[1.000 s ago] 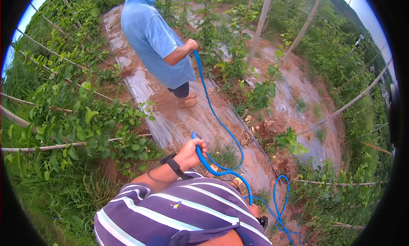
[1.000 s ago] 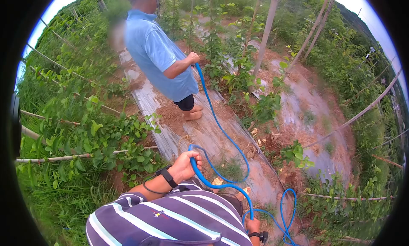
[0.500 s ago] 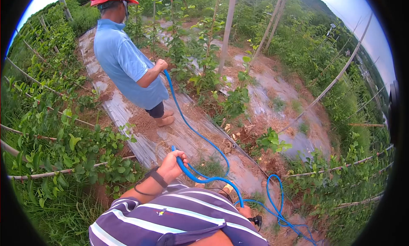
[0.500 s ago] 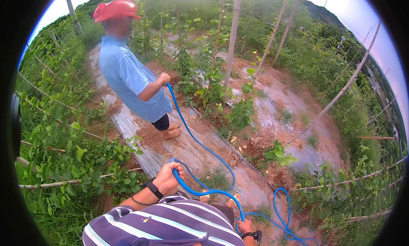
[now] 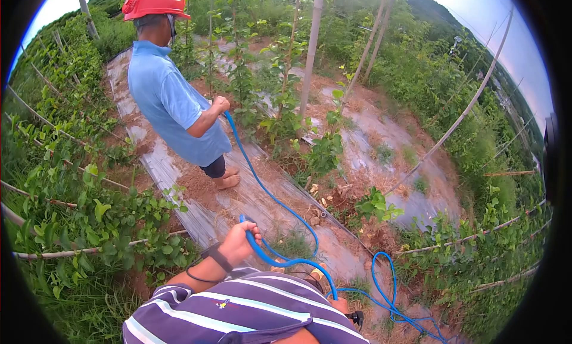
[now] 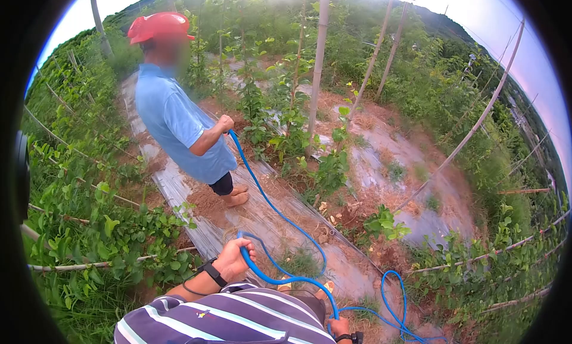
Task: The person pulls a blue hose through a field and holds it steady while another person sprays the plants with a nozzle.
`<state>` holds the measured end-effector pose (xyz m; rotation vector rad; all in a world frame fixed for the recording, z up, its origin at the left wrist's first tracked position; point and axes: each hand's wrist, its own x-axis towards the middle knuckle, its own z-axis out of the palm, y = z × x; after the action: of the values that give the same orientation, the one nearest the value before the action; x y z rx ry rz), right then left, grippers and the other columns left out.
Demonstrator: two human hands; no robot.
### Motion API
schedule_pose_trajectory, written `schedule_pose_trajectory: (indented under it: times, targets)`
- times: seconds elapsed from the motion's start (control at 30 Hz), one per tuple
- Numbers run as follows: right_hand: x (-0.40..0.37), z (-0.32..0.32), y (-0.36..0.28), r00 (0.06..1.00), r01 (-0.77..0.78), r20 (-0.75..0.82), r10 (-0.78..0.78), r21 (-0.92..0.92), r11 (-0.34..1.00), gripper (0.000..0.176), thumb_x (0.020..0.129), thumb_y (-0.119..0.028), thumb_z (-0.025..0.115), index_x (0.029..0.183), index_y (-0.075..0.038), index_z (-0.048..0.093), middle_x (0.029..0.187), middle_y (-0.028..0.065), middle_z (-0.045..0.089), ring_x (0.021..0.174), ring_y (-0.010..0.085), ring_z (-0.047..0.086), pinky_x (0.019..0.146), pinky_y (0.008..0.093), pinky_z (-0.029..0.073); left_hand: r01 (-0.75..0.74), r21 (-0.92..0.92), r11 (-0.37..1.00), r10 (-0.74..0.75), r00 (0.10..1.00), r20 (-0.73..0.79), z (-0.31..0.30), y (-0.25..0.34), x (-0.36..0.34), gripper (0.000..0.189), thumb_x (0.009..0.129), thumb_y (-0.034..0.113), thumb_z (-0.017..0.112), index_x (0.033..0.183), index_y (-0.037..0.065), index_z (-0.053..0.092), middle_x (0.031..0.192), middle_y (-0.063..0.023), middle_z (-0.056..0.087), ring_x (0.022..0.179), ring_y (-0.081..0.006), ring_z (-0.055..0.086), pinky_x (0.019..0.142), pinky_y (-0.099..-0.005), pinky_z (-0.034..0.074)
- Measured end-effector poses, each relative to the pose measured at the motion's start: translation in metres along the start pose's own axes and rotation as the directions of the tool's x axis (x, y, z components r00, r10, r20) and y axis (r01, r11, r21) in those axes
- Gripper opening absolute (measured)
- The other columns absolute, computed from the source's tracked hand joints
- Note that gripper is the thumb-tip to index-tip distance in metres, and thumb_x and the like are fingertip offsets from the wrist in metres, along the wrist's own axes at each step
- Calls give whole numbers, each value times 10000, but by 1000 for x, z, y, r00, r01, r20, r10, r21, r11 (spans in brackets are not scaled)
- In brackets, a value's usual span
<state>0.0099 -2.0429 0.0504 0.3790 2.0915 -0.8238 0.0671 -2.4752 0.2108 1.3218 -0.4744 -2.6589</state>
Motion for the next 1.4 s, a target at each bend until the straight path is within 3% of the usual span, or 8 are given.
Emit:
schedule_pose_trajectory:
  times: [0.2,0.27,0.43,0.63,0.77,0.83,0.9,1.4]
  targets:
    - [17,2,22,999,40,32,-40,-2,999,121,738,-109,670,701,-7,618,553,55,565,442,151,535,415,315,406,14,-25,1000,-14,999,32,-12,1,0,159,859,144,503,720,66,506,681,-45,517,642,-183,504,608,-315,433]
    - [29,2,29,994,44,96,-56,120,992,132,735,-117,676,685,-12,615,555,59,571,449,153,541,426,320,413,-5,-45,999,7,999,31,-17,0,3,149,861,139,503,733,64,509,691,-47,526,646,-184,509,613,-318,438]
    - [41,2,36,990,130,63,-128,-34,991,147,731,-115,674,658,-10,599,555,70,577,442,159,543,425,321,413,-15,-51,999,16,1000,17,-26,3,3,121,867,125,506,766,59,515,721,-55,553,654,-188,524,623,-327,451]
    - [50,3,34,980,189,78,-183,-85,978,147,729,-113,673,657,-10,596,552,71,575,444,160,547,425,320,413,-3,-105,994,7,999,41,-31,3,4,120,864,121,499,762,60,511,708,-53,536,647,-183,518,602,-319,448]
    - [47,4,24,944,320,114,-309,-104,942,147,728,-112,672,656,-10,594,551,71,574,446,161,549,426,319,413,18,-84,996,-17,1000,15,-32,6,5,125,861,122,496,752,61,508,701,-51,523,643,-178,512,593,-310,445]
    - [20,2,-10,993,74,92,-76,29,997,114,734,-93,662,699,-13,589,531,64,551,430,164,534,411,320,403,-5,-97,995,7,1000,20,-35,5,10,158,864,145,518,722,75,530,682,-51,560,627,-171,533,592,-323,452]
    - [34,7,2,989,135,52,-135,4,991,116,742,-86,664,705,-14,580,524,59,536,410,160,511,389,321,384,-14,-74,997,13,1000,-7,-31,6,8,162,864,149,516,719,77,531,674,-47,553,629,-172,530,602,-323,450]
    - [24,2,-2,993,80,89,-78,-25,996,147,767,-84,653,700,-15,542,539,57,510,403,163,488,363,331,365,-17,-56,998,14,999,-46,-30,1,10,212,882,165,496,696,67,524,677,-49,531,636,-176,516,606,-313,442]
